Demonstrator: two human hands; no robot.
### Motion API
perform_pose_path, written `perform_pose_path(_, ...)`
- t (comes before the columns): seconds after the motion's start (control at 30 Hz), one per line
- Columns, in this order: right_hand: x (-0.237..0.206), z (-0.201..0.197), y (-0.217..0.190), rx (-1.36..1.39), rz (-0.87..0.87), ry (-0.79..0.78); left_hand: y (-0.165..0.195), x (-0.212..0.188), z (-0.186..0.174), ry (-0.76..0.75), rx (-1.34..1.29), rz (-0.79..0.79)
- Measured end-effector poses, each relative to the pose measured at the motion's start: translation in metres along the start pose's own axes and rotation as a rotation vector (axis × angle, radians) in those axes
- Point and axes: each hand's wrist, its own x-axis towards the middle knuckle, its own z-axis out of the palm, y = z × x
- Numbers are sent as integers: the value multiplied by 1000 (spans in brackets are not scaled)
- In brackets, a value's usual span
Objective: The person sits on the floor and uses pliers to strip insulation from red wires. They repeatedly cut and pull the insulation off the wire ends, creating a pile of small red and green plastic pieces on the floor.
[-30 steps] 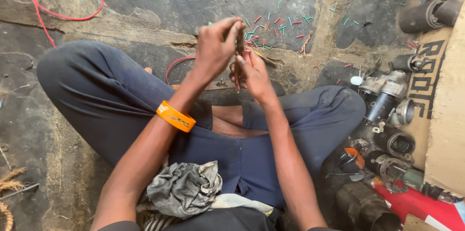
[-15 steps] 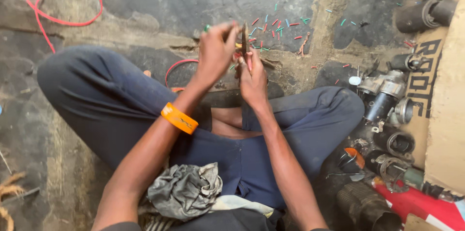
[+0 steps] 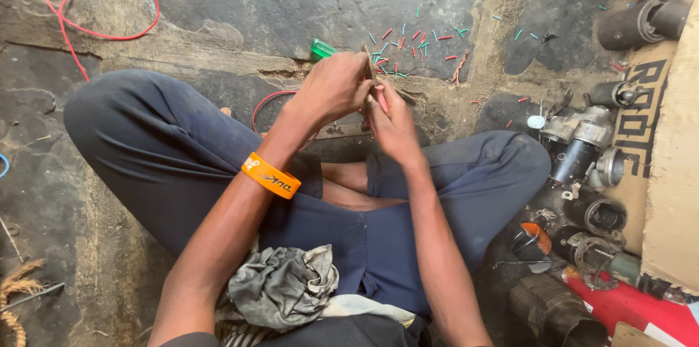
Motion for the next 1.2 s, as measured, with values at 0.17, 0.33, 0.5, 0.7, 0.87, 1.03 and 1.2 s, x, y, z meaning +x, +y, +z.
perform_pose_path(0.17,0,-17,-13,39,21,-141,1,3,-17,-82,-199,31)
perform_pose_path(0.33,-2,-36,-19,-12,30,-227,9,6,-26,-221,-385,-37)
perform_pose_path(0.5,-5,-44,-18,26,111,-303,16,5,-34,-358,-415,-173)
perform_pose_path(0.7,-5,-47,-14,-57,116,-278,15,6,-28,-375,-239,-127)
perform_pose_path(0.87,-7,-45,-12,-104,55,-233,4,6,-18,-348,-404,-96)
perform_pose_path(1.03,-1,-29,-12,12,-13,-139,1,7,-6,-82,-280,77)
perform_pose_path(1.2,3,-21,-11,139,-63,-81,1,10,4,1,-303,36)
